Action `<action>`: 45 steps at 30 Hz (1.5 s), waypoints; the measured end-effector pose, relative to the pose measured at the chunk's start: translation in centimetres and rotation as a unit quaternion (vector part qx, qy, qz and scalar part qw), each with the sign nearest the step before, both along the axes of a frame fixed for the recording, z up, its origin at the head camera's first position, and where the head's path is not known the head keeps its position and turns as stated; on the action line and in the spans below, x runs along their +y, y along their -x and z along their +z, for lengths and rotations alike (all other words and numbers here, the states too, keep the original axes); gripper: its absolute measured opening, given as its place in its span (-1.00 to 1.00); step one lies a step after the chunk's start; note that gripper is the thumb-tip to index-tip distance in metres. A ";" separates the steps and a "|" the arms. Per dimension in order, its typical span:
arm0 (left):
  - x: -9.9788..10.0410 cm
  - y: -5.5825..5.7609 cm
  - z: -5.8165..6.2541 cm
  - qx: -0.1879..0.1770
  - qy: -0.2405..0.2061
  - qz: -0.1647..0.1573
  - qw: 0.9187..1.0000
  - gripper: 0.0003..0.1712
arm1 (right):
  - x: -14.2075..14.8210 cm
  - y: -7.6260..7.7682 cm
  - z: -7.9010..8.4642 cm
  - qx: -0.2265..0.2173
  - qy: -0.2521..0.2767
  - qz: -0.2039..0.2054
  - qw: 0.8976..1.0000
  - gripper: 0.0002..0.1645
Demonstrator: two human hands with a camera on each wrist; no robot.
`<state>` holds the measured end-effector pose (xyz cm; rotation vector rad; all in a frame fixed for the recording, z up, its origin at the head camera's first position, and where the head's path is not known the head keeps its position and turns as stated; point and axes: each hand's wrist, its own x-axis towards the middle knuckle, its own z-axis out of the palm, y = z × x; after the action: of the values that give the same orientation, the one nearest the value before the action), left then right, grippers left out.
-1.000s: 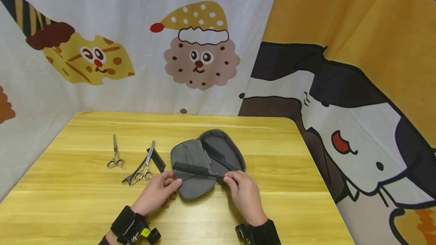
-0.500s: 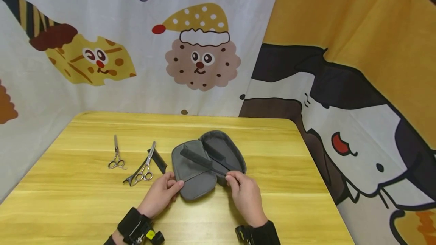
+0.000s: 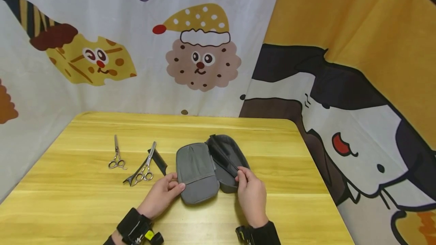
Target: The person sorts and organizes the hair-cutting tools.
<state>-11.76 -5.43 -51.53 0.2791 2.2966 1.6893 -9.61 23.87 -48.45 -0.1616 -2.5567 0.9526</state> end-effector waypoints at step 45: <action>0.2 -0.1 0.2 -0.010 0.008 0.008 1.000 -0.44 | -0.3 -0.1 0.0 -0.033 -0.077 0.032 0.996 -0.79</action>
<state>-11.65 -5.28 -51.36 0.2417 2.3023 1.6738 -9.46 23.59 -48.42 -0.0701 -2.6985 0.7808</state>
